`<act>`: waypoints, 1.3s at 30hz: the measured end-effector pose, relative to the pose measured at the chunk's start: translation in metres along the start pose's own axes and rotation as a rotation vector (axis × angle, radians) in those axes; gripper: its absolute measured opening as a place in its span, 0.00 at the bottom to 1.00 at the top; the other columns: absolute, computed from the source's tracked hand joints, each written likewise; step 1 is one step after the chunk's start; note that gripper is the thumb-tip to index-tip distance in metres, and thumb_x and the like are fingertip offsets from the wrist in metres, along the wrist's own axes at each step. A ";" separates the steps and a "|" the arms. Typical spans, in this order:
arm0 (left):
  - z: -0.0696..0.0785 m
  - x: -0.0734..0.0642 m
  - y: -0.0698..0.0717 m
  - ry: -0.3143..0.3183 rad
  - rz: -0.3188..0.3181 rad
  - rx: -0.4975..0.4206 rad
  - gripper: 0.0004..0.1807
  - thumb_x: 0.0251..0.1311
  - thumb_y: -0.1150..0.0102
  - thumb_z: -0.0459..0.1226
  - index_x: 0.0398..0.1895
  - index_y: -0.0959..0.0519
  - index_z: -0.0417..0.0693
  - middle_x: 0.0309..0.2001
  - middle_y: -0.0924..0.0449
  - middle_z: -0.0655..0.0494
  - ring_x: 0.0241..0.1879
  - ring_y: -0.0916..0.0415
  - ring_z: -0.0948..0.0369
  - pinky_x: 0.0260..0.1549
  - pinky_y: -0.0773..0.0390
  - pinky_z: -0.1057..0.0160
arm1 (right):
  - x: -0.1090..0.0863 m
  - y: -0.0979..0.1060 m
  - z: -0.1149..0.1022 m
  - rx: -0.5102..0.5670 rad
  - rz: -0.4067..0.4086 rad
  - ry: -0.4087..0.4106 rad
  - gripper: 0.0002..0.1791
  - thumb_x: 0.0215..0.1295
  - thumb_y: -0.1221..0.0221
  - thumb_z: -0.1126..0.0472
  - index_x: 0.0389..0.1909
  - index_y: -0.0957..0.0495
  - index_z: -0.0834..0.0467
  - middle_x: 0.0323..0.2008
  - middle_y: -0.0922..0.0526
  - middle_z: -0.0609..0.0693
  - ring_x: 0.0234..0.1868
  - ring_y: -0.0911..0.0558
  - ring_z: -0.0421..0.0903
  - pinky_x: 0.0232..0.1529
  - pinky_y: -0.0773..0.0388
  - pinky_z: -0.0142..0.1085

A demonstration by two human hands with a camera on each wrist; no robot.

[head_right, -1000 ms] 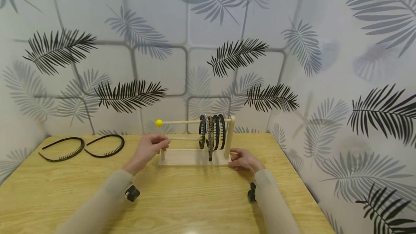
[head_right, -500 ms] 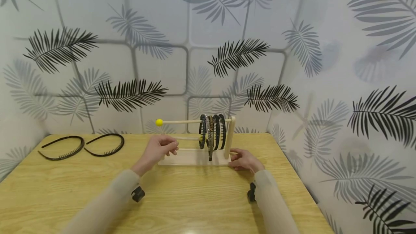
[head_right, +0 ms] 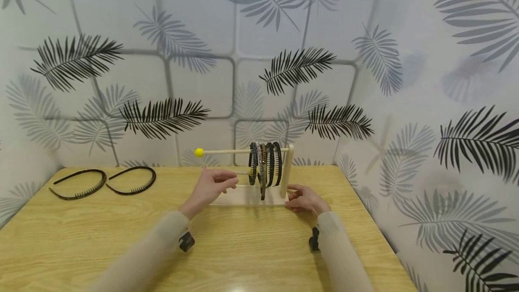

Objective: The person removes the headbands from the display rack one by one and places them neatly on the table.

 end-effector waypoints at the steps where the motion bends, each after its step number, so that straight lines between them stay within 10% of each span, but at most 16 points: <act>1: 0.000 0.000 -0.002 -0.005 -0.002 -0.002 0.12 0.63 0.35 0.40 0.47 0.15 0.47 0.42 0.13 0.49 0.43 0.17 0.47 0.33 0.19 0.62 | 0.000 0.000 0.000 -0.003 0.000 0.000 0.42 0.63 0.36 0.68 0.74 0.46 0.65 0.43 0.23 0.52 0.35 0.21 0.40 0.34 0.19 0.32; 21: -0.003 0.011 -0.036 -0.040 -0.016 -0.129 0.20 0.60 0.34 0.34 0.57 0.20 0.43 0.54 0.18 0.44 0.55 0.22 0.49 0.56 0.22 0.54 | 0.001 -0.001 -0.001 -0.013 -0.010 0.021 0.42 0.63 0.37 0.70 0.74 0.47 0.66 0.44 0.23 0.55 0.33 0.21 0.40 0.34 0.19 0.32; 39: -0.001 0.013 -0.050 -0.040 -0.018 -0.148 0.17 0.63 0.37 0.32 0.55 0.20 0.39 0.51 0.17 0.42 0.48 0.19 0.54 0.50 0.19 0.59 | 0.000 -0.001 0.000 0.002 0.005 0.003 0.41 0.63 0.36 0.68 0.74 0.45 0.65 0.44 0.24 0.54 0.35 0.21 0.40 0.34 0.19 0.32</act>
Point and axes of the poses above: each hand's wrist, its own x-axis towards the middle knuckle, its own y-axis out of the back of the hand, z = x × y, the point moved 5 cm from there along x, towards the middle knuckle
